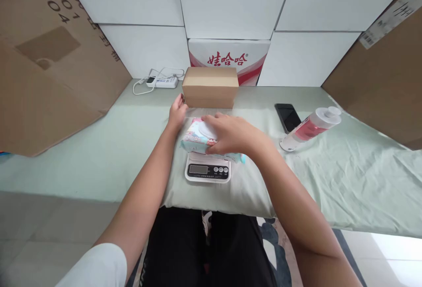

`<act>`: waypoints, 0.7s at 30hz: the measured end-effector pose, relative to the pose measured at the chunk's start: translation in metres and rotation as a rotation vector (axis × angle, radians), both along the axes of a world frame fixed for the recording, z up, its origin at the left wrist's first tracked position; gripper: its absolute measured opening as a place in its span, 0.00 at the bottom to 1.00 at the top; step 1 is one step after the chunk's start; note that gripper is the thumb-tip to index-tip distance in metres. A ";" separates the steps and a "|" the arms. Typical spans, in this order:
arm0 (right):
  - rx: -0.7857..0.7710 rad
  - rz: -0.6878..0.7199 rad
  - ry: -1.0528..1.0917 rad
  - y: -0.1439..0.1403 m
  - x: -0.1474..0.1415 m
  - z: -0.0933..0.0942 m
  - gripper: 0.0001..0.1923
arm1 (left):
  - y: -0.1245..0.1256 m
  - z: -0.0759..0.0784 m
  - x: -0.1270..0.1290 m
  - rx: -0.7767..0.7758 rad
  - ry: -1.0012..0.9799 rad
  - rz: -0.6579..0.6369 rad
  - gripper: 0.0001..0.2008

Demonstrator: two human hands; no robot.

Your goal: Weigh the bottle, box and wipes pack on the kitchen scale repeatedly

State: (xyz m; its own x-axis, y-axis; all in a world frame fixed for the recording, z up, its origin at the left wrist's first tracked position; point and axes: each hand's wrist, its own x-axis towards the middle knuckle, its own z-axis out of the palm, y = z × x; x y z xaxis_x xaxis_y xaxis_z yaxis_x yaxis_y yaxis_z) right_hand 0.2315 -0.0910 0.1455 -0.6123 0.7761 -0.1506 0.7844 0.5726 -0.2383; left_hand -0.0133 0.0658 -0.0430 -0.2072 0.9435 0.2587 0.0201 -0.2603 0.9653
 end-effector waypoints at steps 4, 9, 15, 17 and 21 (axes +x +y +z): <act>-0.063 -0.088 0.046 -0.034 0.046 0.002 0.41 | 0.002 0.000 0.002 -0.036 -0.004 0.053 0.40; -0.011 -0.300 0.044 -0.087 0.129 -0.008 0.43 | 0.004 0.000 0.004 -0.044 -0.020 0.046 0.40; 0.116 -0.509 -0.042 -0.102 0.195 -0.043 0.41 | 0.004 -0.001 0.004 -0.048 -0.040 0.041 0.41; 0.131 -0.488 0.020 -0.097 0.205 -0.059 0.42 | 0.003 -0.002 0.004 -0.052 -0.040 0.042 0.41; 0.200 -0.417 0.077 -0.089 0.218 -0.081 0.42 | 0.003 -0.003 0.003 -0.036 -0.027 0.030 0.41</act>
State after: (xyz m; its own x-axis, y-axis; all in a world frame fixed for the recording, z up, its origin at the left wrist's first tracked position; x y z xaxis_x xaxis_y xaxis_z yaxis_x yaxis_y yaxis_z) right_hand 0.4496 -0.1802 0.0649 -0.2453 0.9676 0.0607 0.9418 0.2527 -0.2216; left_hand -0.0100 0.0693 -0.0460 -0.2418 0.9454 0.2183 0.0007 -0.2248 0.9744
